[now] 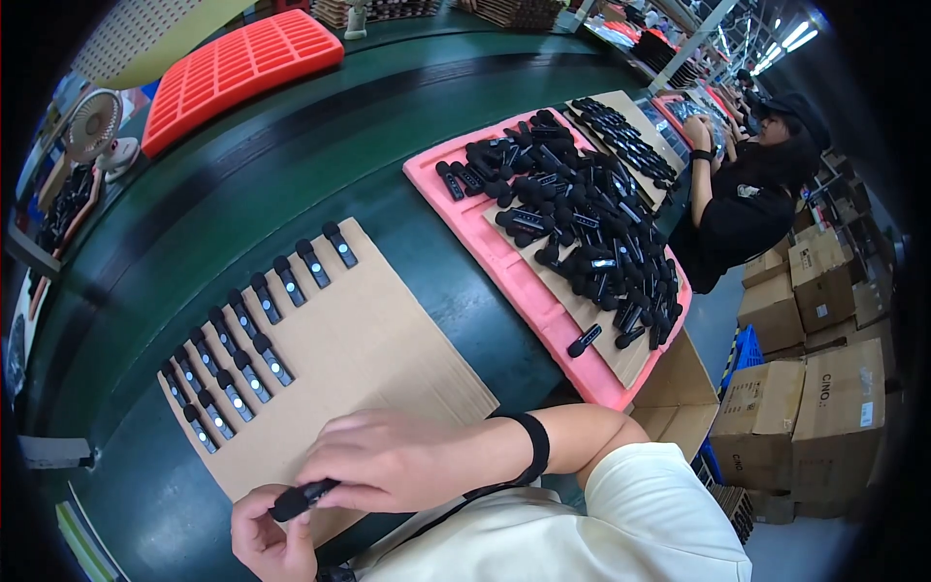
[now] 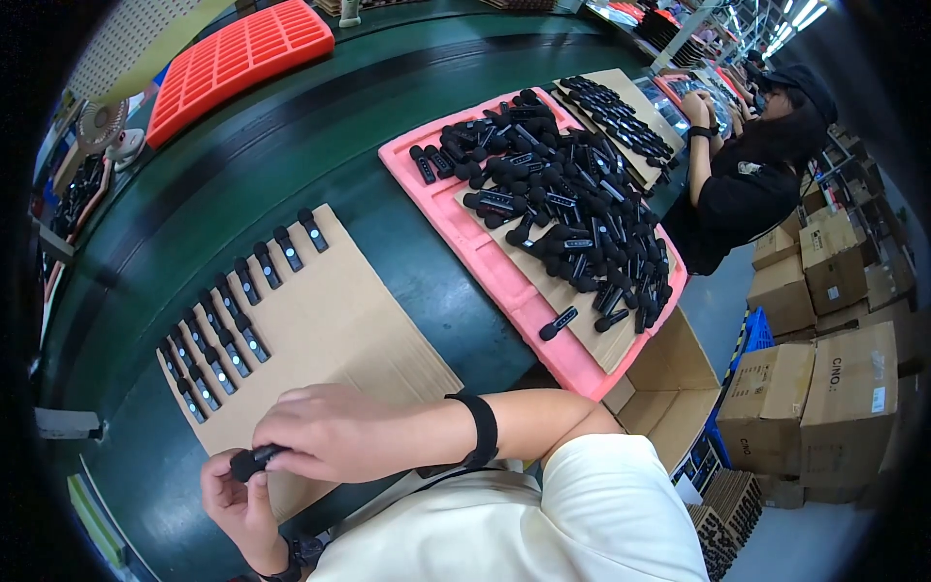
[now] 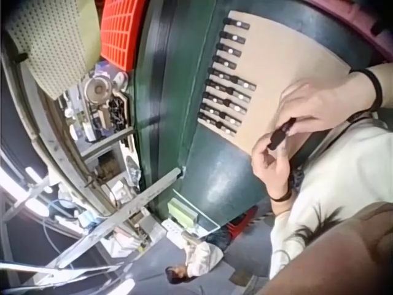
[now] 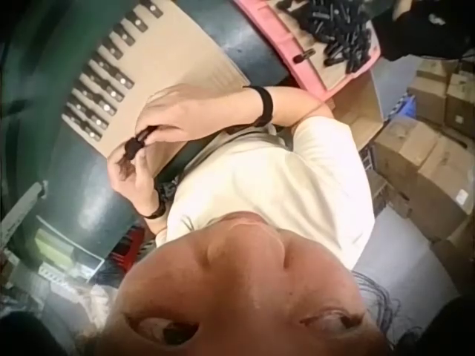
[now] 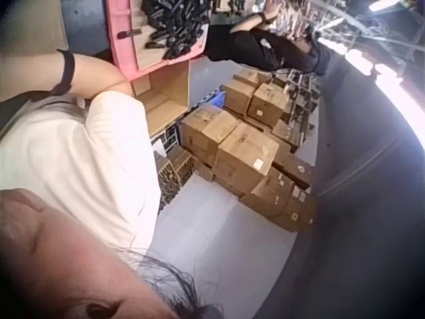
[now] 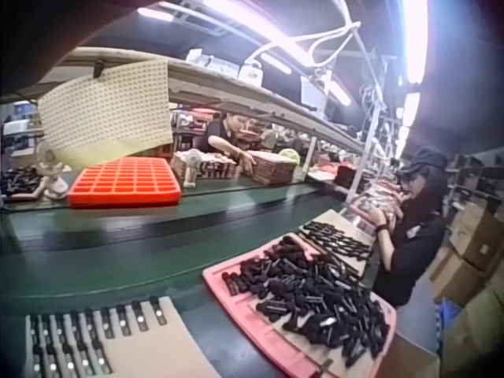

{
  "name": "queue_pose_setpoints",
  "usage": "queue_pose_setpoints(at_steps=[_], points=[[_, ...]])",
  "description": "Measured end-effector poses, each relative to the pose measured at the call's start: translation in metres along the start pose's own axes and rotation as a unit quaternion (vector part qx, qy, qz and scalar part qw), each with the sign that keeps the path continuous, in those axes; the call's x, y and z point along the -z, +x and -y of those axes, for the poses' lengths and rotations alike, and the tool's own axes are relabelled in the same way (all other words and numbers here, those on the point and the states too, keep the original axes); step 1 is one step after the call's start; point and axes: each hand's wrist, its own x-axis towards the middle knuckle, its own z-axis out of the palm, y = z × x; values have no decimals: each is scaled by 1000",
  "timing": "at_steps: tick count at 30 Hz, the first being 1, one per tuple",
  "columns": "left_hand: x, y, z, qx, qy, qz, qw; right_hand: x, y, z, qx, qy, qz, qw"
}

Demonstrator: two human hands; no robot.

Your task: Assembling and organizing small black plastic components on an assembly line grid.

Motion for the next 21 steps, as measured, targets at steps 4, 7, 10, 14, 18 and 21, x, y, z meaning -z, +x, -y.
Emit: queue_pose_setpoints(at_steps=[4, 7, 10, 14, 18, 21], points=[[0, 0, -3, 12, -36, -44, 998, 10, 0, -4, -33, 34, -44, 998], [3, 1, -3, 52, -9, -72, 996, 17, -5, -4, -78, 65, -52, 993], [11, 2, 3, -6, -2, -66, 998, 22, -10, -3, -134, 112, -51, 983], [22, -4, 8, 31, -47, -51, 997, 19, -13, -6, -122, 120, -57, 984], [12, 1, -5, 14, -15, -26, 999, 24, -12, -5, -136, 149, -12, 979], [1, 9, -9, 7, -44, -18, 999, 22, -16, -11, -94, 87, -34, 991]])
